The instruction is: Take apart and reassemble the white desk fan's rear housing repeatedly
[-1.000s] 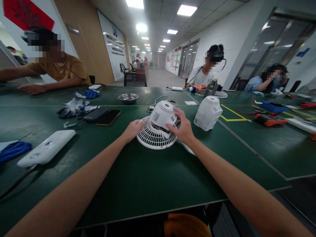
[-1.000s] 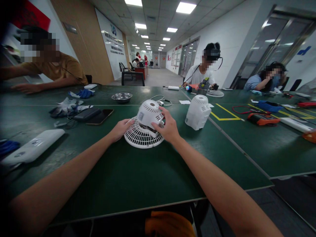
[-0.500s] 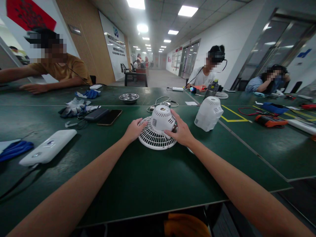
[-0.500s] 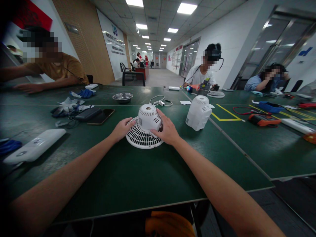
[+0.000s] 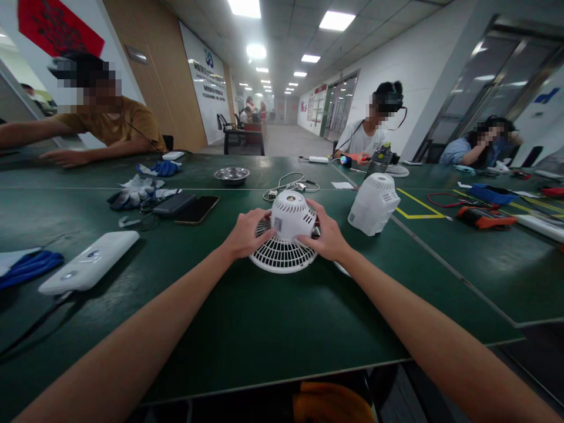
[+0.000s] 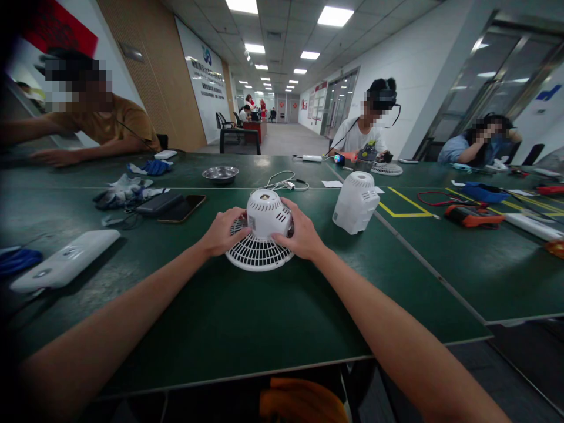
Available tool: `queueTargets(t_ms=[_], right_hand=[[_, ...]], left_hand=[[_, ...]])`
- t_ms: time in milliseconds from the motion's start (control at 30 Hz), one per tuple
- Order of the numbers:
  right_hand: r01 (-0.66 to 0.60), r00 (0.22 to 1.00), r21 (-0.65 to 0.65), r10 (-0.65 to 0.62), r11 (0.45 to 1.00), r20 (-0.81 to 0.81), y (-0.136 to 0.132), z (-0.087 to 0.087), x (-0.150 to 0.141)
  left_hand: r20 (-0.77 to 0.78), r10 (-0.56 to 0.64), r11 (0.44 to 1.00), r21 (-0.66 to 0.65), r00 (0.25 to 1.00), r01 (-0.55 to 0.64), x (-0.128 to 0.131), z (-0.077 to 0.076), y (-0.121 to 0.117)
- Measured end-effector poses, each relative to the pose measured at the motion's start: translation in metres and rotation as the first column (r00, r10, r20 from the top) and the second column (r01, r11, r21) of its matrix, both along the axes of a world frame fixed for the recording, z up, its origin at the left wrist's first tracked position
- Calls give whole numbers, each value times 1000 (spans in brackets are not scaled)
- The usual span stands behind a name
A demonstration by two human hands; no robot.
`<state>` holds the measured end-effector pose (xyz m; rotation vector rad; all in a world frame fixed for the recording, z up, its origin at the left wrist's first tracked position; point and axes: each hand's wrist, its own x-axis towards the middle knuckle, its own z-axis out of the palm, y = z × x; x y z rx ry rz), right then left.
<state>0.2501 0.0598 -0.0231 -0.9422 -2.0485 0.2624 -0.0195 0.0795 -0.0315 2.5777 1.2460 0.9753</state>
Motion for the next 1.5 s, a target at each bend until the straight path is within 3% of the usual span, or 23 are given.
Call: queueTargets(t_ms=[300,567,1033,1500], right_hand=[[-144,990,-72,144,987,2,-2,5,9],[-78,997,-60,79,995,7,-4,4,4],[-105,994,-89,102,990,-41,-3,5,0],[-128,992,-60,126,990,-32,-2,2,-2]], left_hand=[[-9,6,999,36,1000,-6,1,10,-5],[-32,6,1000,2,999,-6,0,5,-1],[-57,-31,995,-102,998,25,2,1,5],[-76,-10,996,-90,997,3,2,0,4]])
